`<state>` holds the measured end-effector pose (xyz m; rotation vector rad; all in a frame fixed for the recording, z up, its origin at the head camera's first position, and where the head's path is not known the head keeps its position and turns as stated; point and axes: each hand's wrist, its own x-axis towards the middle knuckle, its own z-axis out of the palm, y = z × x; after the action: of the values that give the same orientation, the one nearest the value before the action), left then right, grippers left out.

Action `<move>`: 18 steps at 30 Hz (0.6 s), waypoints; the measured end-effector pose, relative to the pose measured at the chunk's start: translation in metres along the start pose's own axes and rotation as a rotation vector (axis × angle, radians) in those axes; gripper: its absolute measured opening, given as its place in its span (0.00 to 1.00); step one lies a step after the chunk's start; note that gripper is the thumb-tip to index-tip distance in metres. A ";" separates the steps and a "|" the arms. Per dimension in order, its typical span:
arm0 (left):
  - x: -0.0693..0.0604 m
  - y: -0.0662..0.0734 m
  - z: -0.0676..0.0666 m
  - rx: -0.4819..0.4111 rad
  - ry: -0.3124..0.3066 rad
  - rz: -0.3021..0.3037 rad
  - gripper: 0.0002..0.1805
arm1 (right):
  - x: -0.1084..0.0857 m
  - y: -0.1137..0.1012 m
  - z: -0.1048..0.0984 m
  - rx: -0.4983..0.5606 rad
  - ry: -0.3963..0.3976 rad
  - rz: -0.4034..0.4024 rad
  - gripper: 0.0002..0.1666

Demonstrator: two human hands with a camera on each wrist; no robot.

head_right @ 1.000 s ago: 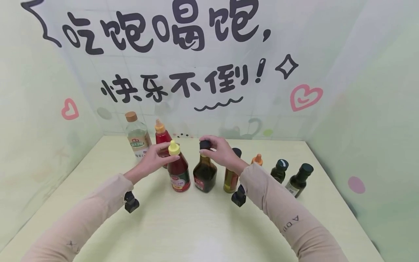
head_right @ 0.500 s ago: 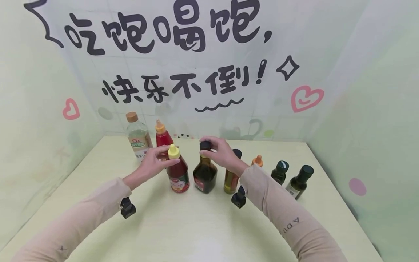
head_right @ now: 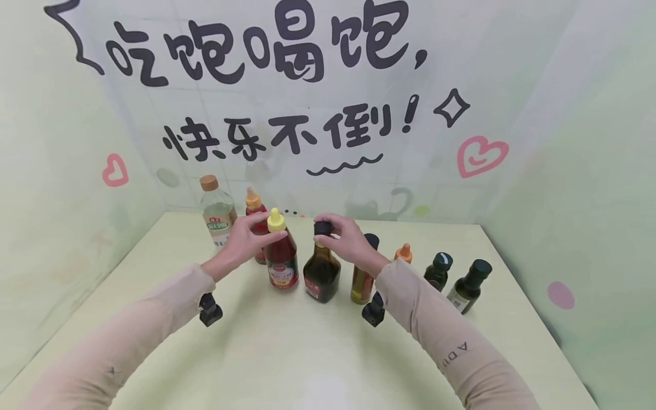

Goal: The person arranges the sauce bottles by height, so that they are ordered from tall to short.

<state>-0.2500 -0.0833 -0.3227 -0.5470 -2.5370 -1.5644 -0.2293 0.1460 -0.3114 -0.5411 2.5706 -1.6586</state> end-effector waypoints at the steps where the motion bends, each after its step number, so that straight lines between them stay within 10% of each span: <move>1: 0.003 0.000 0.001 0.008 0.004 0.014 0.30 | 0.000 0.000 0.000 0.002 -0.001 -0.001 0.21; 18: 0.031 0.003 0.017 0.018 0.042 -0.005 0.31 | 0.000 0.002 0.001 0.004 0.014 0.005 0.20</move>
<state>-0.2760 -0.0596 -0.3195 -0.5001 -2.5209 -1.5362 -0.2298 0.1459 -0.3133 -0.5243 2.5762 -1.6714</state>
